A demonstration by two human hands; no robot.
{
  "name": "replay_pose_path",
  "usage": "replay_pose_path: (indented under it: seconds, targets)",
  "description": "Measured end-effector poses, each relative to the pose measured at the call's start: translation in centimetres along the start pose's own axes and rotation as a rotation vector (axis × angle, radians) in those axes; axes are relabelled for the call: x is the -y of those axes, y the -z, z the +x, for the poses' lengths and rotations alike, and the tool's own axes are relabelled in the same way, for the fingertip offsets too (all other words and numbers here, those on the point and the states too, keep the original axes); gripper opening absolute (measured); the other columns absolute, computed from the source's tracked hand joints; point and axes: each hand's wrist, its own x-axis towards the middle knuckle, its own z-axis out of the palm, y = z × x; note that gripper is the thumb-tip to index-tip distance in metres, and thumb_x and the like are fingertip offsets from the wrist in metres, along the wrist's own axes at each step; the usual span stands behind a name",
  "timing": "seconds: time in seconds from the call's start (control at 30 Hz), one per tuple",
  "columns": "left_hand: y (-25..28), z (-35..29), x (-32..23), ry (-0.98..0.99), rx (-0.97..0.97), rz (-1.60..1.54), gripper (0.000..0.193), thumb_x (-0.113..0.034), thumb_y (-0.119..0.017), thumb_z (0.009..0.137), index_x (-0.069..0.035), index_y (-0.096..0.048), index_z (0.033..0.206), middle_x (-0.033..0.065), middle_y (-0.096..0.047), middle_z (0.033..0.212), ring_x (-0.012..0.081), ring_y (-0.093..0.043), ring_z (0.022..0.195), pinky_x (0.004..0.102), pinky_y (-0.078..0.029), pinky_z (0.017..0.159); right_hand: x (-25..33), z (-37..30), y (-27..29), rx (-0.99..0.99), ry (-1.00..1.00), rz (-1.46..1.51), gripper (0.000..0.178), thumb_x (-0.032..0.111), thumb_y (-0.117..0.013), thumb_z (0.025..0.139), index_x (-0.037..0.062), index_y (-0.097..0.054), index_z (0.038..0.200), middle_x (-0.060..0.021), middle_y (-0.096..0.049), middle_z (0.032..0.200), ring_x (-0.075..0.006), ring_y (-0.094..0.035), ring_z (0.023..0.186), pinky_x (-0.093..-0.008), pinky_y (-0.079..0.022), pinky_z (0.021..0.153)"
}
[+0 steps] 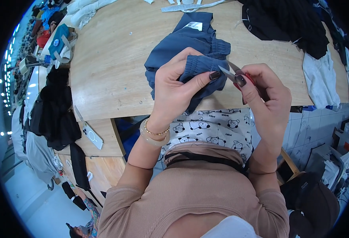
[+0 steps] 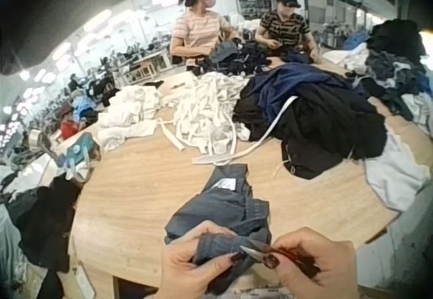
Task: Trimming loose threads from the waistband of a pair of shorts using thread snips.
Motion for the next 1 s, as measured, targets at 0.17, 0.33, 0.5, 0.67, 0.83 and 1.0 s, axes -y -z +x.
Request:
replay_pose_path:
  seconds: [0.17,0.33,0.5,0.67,0.83,1.0]
  targets:
    - [-0.1,0.0,-0.4,0.047,0.023,-0.006,0.011,0.004,-0.068,0.074,0.004,-0.068,0.086,0.0086,-0.062,0.09,0.0151,-0.056,0.083,0.0246,-0.044,0.074,0.4,-0.2,-0.1,-0.012,0.003,-0.035,0.006,0.005,-0.062,0.085,0.0004,-0.06,0.089,0.0002,-0.053,0.063,-0.0028,-0.043,0.056,-0.0171,-0.032,0.05]
    - [0.0,0.0,-0.1,0.004,0.021,0.026,0.014,0.004,-0.067,0.075,0.002,-0.069,0.09,0.0057,-0.06,0.085,0.0112,-0.057,0.077,0.0212,-0.045,0.066,0.5,-0.2,-0.1,-0.021,0.004,-0.06,0.006,0.005,-0.061,0.085,0.0008,-0.061,0.089,-0.0007,-0.053,0.062,-0.003,-0.043,0.055,-0.0176,-0.032,0.049]
    - [0.0,0.0,0.0,-0.011,0.024,0.036,0.014,0.003,-0.067,0.076,0.002,-0.069,0.089,0.0056,-0.06,0.086,0.0113,-0.057,0.077,0.0211,-0.045,0.066,0.4,-0.3,-0.3,-0.04,0.029,-0.094,0.006,0.005,-0.061,0.085,0.001,-0.06,0.089,-0.0017,-0.054,0.062,-0.0032,-0.044,0.054,-0.018,-0.033,0.048]
    - [-0.1,0.0,0.1,-0.008,0.019,0.034,0.014,0.003,-0.067,0.076,0.003,-0.069,0.089,0.0057,-0.06,0.086,0.0113,-0.057,0.077,0.0209,-0.045,0.066,0.4,-0.4,-0.4,-0.049,0.023,-0.088,0.006,0.004,-0.061,0.085,0.0009,-0.06,0.089,-0.002,-0.054,0.063,-0.0033,-0.045,0.055,-0.018,-0.034,0.049]
    - [-0.1,-0.1,-0.1,0.032,0.007,-0.013,0.013,0.002,-0.068,0.076,0.003,-0.069,0.089,0.0053,-0.061,0.083,0.0108,-0.056,0.076,0.0205,-0.045,0.065,0.1,-0.2,-0.4,-0.011,0.009,-0.015,0.006,0.004,-0.061,0.085,0.0003,-0.06,0.089,0.0008,-0.055,0.065,-0.002,-0.045,0.057,-0.0169,-0.034,0.05]
    - [-0.3,-0.2,-0.4,0.11,-0.01,-0.125,0.012,0.002,-0.068,0.076,0.003,-0.069,0.088,0.0047,-0.061,0.083,0.0103,-0.056,0.075,0.0201,-0.044,0.064,-1.0,0.1,-0.9,-0.001,-0.006,0.205,0.006,0.005,-0.061,0.086,0.0008,-0.06,0.091,0.003,-0.056,0.068,-0.0001,-0.044,0.057,-0.0145,-0.032,0.051]
